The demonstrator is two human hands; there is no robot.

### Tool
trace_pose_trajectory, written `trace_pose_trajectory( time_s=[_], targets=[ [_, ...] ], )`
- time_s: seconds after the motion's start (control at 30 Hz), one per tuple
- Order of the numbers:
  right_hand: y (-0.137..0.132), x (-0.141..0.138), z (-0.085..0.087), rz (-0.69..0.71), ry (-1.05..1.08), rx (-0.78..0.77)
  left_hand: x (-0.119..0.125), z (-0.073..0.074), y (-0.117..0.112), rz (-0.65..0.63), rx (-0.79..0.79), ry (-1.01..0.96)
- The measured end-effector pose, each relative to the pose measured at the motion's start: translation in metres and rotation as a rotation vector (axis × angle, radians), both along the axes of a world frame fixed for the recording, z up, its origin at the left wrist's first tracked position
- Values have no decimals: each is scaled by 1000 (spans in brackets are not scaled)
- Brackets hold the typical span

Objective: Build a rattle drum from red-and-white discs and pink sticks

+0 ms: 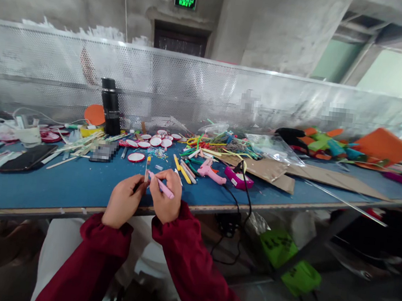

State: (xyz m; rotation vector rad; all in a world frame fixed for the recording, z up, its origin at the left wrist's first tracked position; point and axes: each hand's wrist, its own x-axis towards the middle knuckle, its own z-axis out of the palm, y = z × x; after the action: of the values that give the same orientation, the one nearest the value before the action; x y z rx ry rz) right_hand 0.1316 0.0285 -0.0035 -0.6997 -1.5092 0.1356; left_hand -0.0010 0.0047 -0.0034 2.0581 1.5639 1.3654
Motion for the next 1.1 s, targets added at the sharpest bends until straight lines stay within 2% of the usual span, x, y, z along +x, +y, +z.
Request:
trace_pose_trajectory(
  time_s=[0.13,0.27,0.37,0.47,0.6,0.7,0.9,1.1],
  targets=[
    [-1,2,-3,32,99,-40,1,2,-2,-10,-1,-41],
    [-6,16,-6,44,148,-48,2,5,-4,42,-21,-233],
    [-12,33,-2,-27,-54,5,3,8,-6,58,-43,-378],
    [-17,45,3,-104,-341,-34,0,9,-8,24,-82,-460],
    [-18,45,5,-185,-624,-95,-9,11,-10,-19,-139,-434],
    [-15,37,2,-254,-710,-115,-18,12,-10,-29,-173,-371],
    [-10,31,-3,-306,-676,-91,-29,12,-3,-36,-204,-351],
    [-13,27,4,-232,-428,-88,-26,14,-2,-75,-212,-444]
  ],
)
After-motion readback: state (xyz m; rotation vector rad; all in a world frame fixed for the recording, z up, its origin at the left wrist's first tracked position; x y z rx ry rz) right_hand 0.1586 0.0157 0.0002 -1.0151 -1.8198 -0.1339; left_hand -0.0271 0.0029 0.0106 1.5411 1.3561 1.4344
